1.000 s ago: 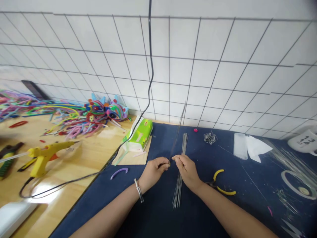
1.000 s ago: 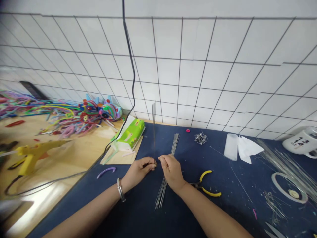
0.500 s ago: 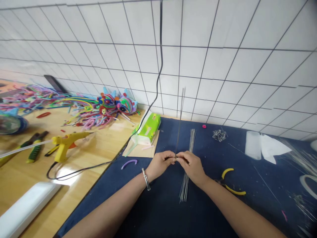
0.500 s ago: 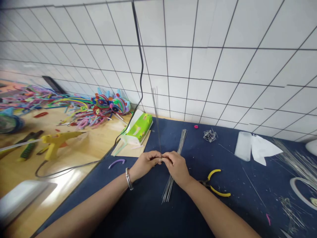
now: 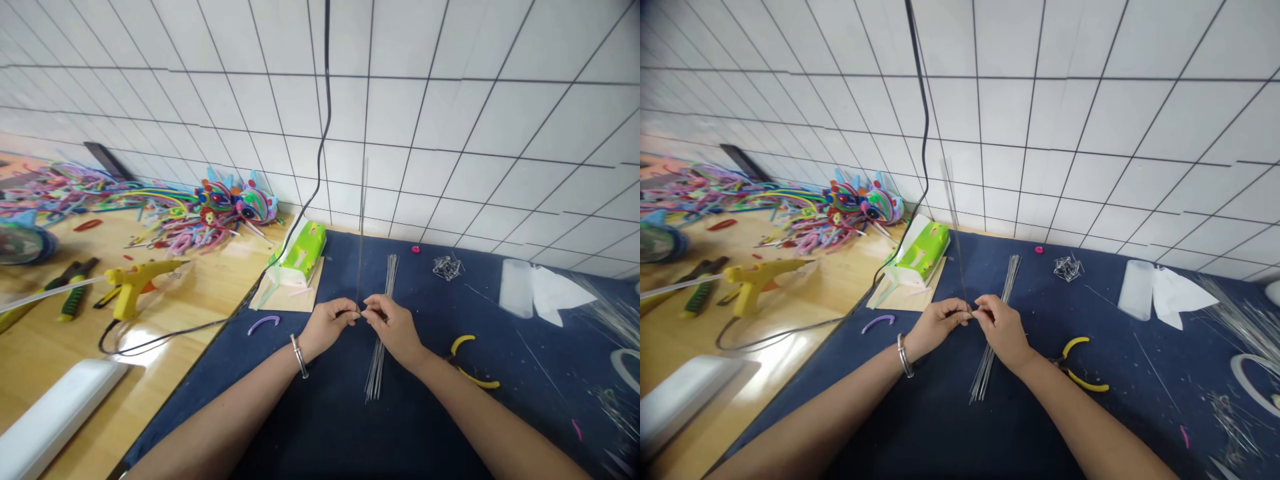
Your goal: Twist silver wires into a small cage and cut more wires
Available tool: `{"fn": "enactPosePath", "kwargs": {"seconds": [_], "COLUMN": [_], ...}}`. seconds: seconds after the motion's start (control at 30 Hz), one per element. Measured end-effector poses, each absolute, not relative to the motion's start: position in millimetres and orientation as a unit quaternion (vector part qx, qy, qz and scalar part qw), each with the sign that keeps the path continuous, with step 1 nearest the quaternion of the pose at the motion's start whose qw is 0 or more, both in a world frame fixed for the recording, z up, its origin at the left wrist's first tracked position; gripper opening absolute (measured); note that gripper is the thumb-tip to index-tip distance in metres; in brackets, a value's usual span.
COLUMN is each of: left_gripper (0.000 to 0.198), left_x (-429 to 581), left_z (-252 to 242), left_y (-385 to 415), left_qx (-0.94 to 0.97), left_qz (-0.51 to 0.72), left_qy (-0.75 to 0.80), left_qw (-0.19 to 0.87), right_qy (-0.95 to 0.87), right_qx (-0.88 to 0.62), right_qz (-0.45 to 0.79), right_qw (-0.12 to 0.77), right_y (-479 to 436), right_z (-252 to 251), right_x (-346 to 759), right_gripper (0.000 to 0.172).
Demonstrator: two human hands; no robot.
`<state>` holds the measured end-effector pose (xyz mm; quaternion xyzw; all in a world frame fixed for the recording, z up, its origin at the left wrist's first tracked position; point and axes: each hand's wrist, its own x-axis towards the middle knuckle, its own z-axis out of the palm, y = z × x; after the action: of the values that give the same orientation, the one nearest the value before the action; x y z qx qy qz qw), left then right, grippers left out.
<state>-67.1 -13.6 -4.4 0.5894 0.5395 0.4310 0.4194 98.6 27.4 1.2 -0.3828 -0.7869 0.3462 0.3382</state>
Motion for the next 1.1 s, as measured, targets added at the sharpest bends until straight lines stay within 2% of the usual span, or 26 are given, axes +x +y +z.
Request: {"fn": "enactPosePath", "kwargs": {"seconds": [0.57, 1.1], "left_gripper": [0.016, 0.02], "left_x": [-67.3, -65.9], "left_z": [-6.3, -8.3], "left_y": [-11.9, -12.2], "left_qx": [0.589, 0.618], "left_qz": [0.41, 0.397], "left_qy": [0.552, 0.549], "left_qw": [0.425, 0.399], "right_qy": [-0.842, -0.814], "right_qx": [-0.297, -0.318], "right_qz": [0.242, 0.289], "right_qw": [0.381, 0.391], "right_y": [28.8, 26.1], "right_z": [-0.3, 3.1], "right_x": [94.6, 90.9], "right_gripper": [0.023, 0.015]}}
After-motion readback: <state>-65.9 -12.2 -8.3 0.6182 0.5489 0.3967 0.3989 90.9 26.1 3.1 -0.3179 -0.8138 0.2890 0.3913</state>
